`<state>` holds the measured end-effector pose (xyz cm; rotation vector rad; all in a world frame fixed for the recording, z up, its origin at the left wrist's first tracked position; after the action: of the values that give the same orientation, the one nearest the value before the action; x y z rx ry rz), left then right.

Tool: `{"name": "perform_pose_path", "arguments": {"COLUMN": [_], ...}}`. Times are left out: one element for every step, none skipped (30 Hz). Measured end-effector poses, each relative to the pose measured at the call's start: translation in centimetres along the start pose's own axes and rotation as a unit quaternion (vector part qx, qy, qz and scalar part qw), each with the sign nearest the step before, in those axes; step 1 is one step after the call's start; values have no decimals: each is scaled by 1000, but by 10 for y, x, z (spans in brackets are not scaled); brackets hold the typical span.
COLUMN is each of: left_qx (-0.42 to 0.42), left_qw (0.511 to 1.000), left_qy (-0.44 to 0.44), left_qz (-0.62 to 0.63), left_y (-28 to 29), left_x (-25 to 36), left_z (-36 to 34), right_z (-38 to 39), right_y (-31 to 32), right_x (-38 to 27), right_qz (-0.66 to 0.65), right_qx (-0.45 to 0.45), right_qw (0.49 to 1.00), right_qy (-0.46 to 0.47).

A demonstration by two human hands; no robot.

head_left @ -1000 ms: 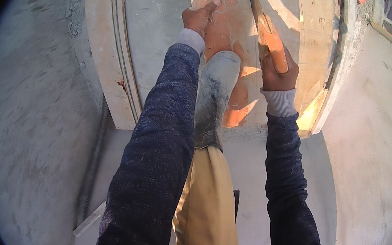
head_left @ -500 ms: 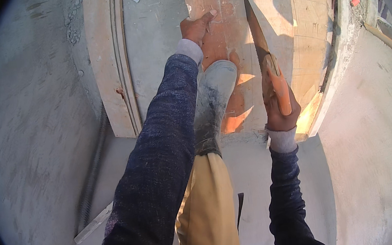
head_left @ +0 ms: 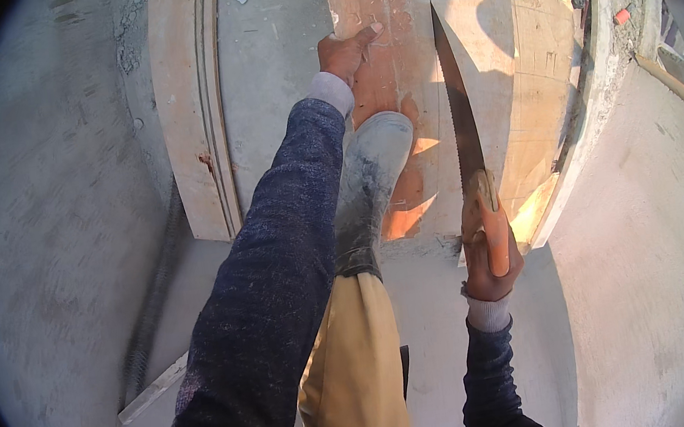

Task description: The person uses a hand saw to cut a long wooden plank placed on a concrete surface. They hold the plank with one hand and saw with the other, periodically repositioning the plank to continue the cut. The cut piece is separated and set aside.

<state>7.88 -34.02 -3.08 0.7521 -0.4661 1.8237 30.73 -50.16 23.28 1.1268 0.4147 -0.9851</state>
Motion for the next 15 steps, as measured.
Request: {"name": "perform_pose_path", "arguments": {"left_qx": [-1, -3, -3, -5, -7, -14, -10, -2, 14, 6, 9, 8, -1, -1, -1], "left_qw": [1000, 999, 998, 998, 997, 998, 997, 996, 995, 996, 997, 999, 999, 999, 1000], "left_qy": [20, 41, 57, 64, 68, 65, 68, 77, 87, 80, 74, 50, 36, 30, 24], "left_qz": [-5, -16, -28, -24, -25, -20, -27, -40, -55, -40, -27, -10, 6, 11, 15], "left_y": [-6, -9, -9, -6, -2, -6, -20, -26, -25, -21, -1, 7, -7, -8, -7], "left_x": [-2, 1, -1, -5, -6, -2, 2, 2, -1, -4, -13, -7, -2, -4, -6], "left_z": [5, 8, 6, 8, 6, 2, 1, 8, 13, 14, 12, -3, -9, -4, -1], "right_z": [42, 45, 43, 38, -10, -56, -117, -143, -153, -132, -93, -52, -21, 13, 12], "right_y": [21, 26, 29, 28, 10, -13, -37, -44, -48, -47, -45, -33, -6, 14, 15], "right_x": [1, -3, -7, -6, 4, 42, 46, 41, 36, 34, 27, 27, 15, 2, 5], "right_qz": [-26, -44, -67, -90, -13, -18, 13, 56, 95, 52, 3, -12, 0, 64, 54], "right_qx": [10, 20, 29, 37, 32, 23, 11, 21, 25, 41, 47, 43, 19, -11, -6], "right_qw": [996, 995, 993, 990, 999, 998, 1000, 998, 992, 995, 997, 999, 1000, 998, 999], "right_qy": [-81, -91, -98, -104, 7, -57, -21, 32, 85, 70, 56, 16, 20, 4, 9]}}
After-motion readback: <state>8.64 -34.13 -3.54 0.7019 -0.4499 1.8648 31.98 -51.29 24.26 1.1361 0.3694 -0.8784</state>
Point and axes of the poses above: each hand's wrist, its own z-axis away from the middle knuckle, its own y-axis out of the back of the hand, x = y × z, the point moved 4 cm from there along -z, towards the middle knuckle, and after that the axes turned 3 degrees about x, right-handed, at the moved point
